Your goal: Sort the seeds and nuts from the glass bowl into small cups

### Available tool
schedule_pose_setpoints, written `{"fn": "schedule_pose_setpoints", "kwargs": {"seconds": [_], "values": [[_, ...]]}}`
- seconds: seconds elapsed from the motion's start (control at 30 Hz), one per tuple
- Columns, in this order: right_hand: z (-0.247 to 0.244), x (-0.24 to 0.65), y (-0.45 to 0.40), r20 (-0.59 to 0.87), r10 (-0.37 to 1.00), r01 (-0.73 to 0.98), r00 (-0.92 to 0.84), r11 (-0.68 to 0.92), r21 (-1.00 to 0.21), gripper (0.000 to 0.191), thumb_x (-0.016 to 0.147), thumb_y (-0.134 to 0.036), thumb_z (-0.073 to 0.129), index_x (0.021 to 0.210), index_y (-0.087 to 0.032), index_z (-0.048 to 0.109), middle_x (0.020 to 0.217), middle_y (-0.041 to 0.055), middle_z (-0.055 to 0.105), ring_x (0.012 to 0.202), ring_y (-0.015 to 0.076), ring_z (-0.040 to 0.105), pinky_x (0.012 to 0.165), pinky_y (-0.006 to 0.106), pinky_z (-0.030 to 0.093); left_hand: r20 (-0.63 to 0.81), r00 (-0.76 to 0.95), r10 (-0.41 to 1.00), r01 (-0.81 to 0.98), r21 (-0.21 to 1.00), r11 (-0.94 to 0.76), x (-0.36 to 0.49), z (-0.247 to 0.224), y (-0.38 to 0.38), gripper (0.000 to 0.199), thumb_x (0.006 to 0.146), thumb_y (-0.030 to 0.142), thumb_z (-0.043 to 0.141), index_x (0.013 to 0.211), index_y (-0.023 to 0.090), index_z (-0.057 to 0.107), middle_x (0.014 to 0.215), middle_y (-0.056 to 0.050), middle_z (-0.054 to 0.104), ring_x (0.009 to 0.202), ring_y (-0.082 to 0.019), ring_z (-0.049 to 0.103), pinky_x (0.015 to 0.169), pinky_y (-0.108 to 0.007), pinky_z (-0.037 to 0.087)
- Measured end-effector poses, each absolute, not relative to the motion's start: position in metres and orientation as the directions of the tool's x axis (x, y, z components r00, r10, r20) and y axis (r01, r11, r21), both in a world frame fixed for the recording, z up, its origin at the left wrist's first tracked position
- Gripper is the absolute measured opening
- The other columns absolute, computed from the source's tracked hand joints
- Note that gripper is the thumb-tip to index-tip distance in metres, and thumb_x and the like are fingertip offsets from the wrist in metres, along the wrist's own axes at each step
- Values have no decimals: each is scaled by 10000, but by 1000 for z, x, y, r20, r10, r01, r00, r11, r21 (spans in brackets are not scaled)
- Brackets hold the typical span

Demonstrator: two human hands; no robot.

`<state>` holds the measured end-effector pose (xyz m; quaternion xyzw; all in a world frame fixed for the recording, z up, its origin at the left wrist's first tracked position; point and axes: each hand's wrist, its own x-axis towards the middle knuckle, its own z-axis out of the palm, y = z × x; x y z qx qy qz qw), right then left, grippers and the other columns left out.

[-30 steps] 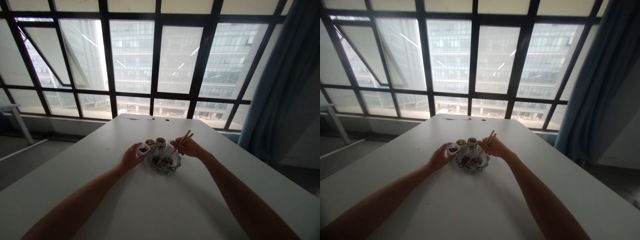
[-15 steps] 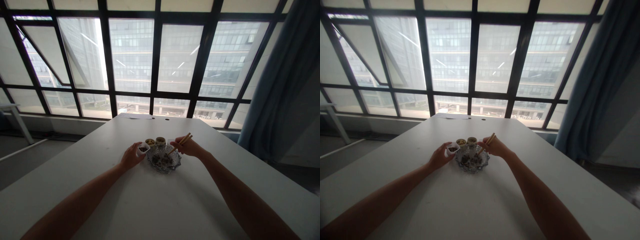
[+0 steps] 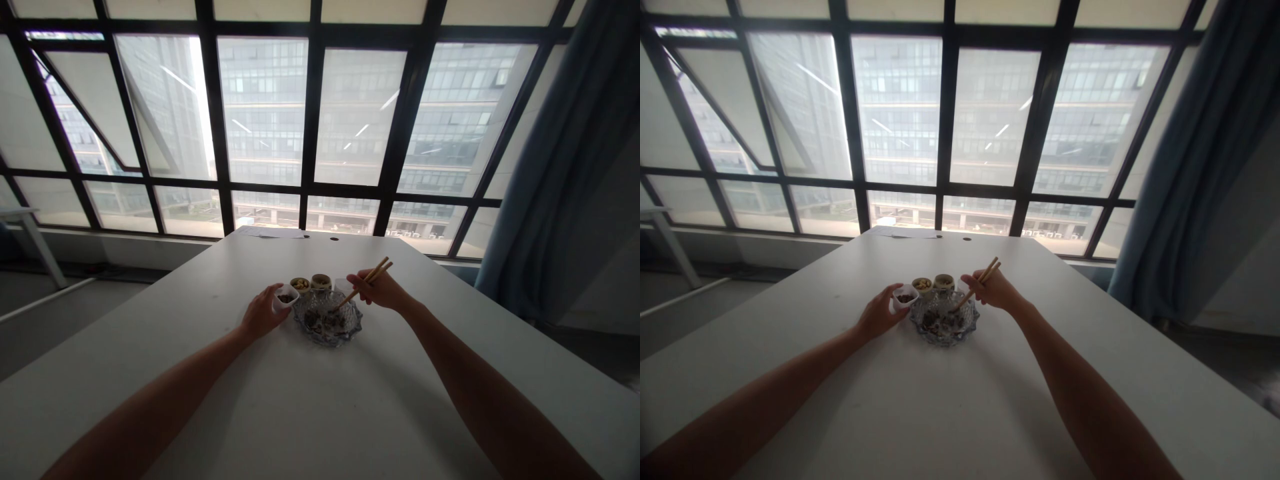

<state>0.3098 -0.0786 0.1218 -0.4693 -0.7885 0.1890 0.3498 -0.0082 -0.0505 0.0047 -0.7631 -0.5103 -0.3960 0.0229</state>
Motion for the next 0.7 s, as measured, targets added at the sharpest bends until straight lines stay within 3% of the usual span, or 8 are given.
{"fn": "schedule_pose_setpoints", "kwargs": {"seconds": [0.2, 0.37, 0.47, 0.57, 0.63, 0.7], "values": [[119, 311, -75, 358, 871, 620, -336, 491, -612, 577, 848, -695, 515, 661, -158, 613, 508, 41, 623, 402, 124, 576, 392, 217, 441, 586, 86, 806, 822, 415, -390, -10, -1, -42, 624, 796, 376, 676, 1346, 195, 441, 1192, -143, 684, 1040, -306, 680, 901, -445, 529], [120, 314, -75, 383, 851, 618, -360, 525, -585, 538, 857, -656, 540, 653, -163, 606, 527, 41, 631, 418, 120, 572, 398, 211, 433, 702, 23, 712, 862, 347, -370, -13, -2, -37, 628, 803, 361, 663, 1356, 172, 432, 1378, -197, 563, 1259, -356, 546, 973, -498, 475], [118, 313, -74, 351, 857, 620, -378, 516, -592, 518, 838, -644, 576, 636, -168, 591, 526, 36, 632, 425, 118, 573, 401, 205, 438, 809, 169, 562, 847, 172, -503, -10, 7, -49, 484, 849, 370, 625, 1280, 180, 509, 1367, -176, 565, 1269, -332, 523, 1012, -492, 435], [118, 312, -74, 330, 859, 621, -391, 511, -594, 514, 843, -642, 566, 637, -172, 584, 522, 33, 628, 430, 119, 577, 413, 208, 447, 748, 480, 458, 694, -5, -719, -1, 17, -66, 271, 913, 344, 541, 1139, 201, 592, 1063, -105, 683, 1006, -253, 628, 891, -415, 486], [118, 312, -76, 322, 855, 622, -407, 517, -588, 515, 853, -643, 551, 644, -174, 584, 521, 32, 627, 427, 119, 577, 417, 212, 449, 692, 572, 440, 613, -4, -790, 7, 20, -76, 213, 936, 322, 497, 1065, 197, 611, 966, -94, 666, 937, -233, 620, 851, -386, 499], [120, 311, -77, 315, 853, 620, -416, 519, -588, 518, 851, -649, 551, 642, -175, 580, 521, 32, 626, 426, 121, 578, 417, 213, 448, 688, 535, 490, 617, 78, -783, 14, 21, -83, 204, 951, 339, 476, 1008, 195, 608, 942, -95, 636, 915, -226, 611, 805, -364, 512]]}}
